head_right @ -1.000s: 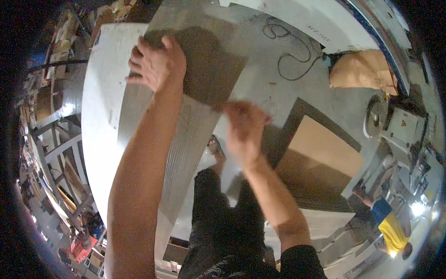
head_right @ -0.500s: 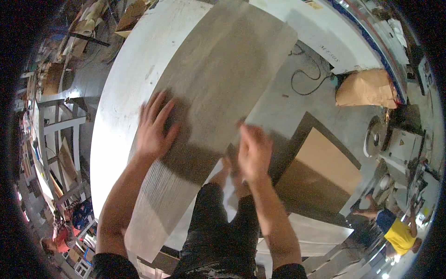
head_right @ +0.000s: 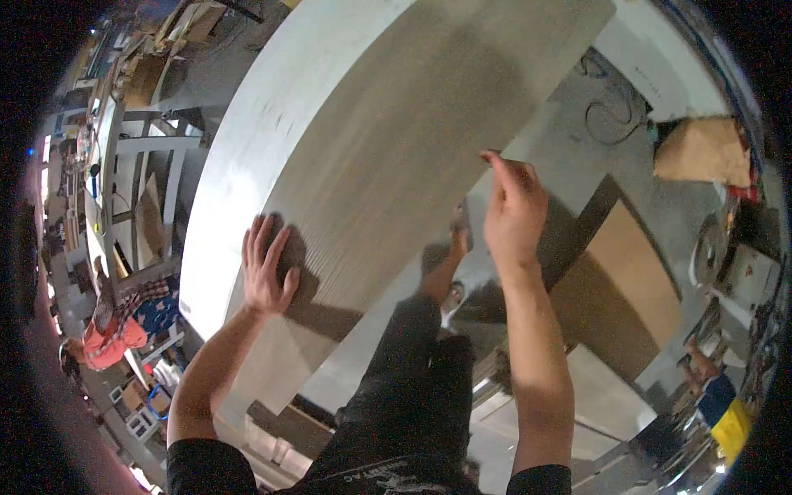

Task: Trimming or scoring the edges of wooden laminate panels using a utility knife in a factory setting.

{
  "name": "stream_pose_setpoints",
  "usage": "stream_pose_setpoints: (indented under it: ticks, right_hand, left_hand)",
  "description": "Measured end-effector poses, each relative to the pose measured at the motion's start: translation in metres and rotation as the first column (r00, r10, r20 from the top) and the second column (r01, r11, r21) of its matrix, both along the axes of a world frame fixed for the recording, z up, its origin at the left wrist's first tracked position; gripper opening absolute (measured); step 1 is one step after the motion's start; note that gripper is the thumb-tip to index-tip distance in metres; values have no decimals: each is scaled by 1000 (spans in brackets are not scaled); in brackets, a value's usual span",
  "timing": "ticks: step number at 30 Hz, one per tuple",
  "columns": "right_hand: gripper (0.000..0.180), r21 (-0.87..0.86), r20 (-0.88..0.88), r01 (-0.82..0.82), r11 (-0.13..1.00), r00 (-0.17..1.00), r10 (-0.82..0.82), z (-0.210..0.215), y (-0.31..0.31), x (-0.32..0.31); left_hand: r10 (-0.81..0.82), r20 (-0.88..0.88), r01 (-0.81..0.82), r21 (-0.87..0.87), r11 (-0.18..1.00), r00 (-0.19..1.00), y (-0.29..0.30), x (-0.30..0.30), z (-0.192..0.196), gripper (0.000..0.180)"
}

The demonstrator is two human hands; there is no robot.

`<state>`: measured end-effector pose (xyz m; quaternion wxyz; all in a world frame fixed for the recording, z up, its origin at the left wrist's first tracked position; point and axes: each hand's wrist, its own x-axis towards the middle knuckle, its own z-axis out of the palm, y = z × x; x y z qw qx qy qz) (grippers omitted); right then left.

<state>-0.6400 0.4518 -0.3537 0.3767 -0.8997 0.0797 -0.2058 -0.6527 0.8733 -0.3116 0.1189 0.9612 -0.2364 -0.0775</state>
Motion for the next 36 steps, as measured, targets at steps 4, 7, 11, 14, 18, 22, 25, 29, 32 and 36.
stream_pose_setpoints:
  ticks: [4,7,11,14,18,22,25,29,32,36]
  right_hand:
    - [33,-8,13,-70,998,997,70,-5,101,-84]
    - [39,-15,-122,-63,998,991,60,-5,181,-167]
    - [34,81,-178,-104,991,977,117,1,281,-261]
    - [40,120,-161,-210,970,960,228,12,341,-322]
    - [30,167,-263,-242,956,923,280,18,362,-339]
    - [25,-190,-347,-105,976,937,33,12,295,-271]
    - [27,-62,20,109,992,994,-108,-12,260,-217]
    - [25,85,26,191,978,981,-194,-8,283,-214]
    - [31,103,-150,94,990,986,-78,-29,334,-274]
    - [23,20,-245,-22,1000,969,26,3,461,-363]
  left_hand:
    - [3,36,-5,40,999,999,8,-18,-4,66]
    - [18,51,-18,0,1000,999,15,-31,-5,65]
    - [40,57,-38,-25,999,998,18,-40,1,64]
    - [41,55,-37,-67,997,998,20,-44,2,63]
    - [52,73,-47,-65,997,996,36,-50,-7,64]
    - [49,154,-30,-121,992,987,51,-46,-15,62]
    - [49,212,-9,-182,983,976,56,-41,-22,61]
    - [54,240,-7,-193,981,969,48,-38,-26,58]
    - [41,158,-16,-160,987,987,58,-39,-17,58]
    - [86,141,-45,-275,960,986,67,-41,-15,54]
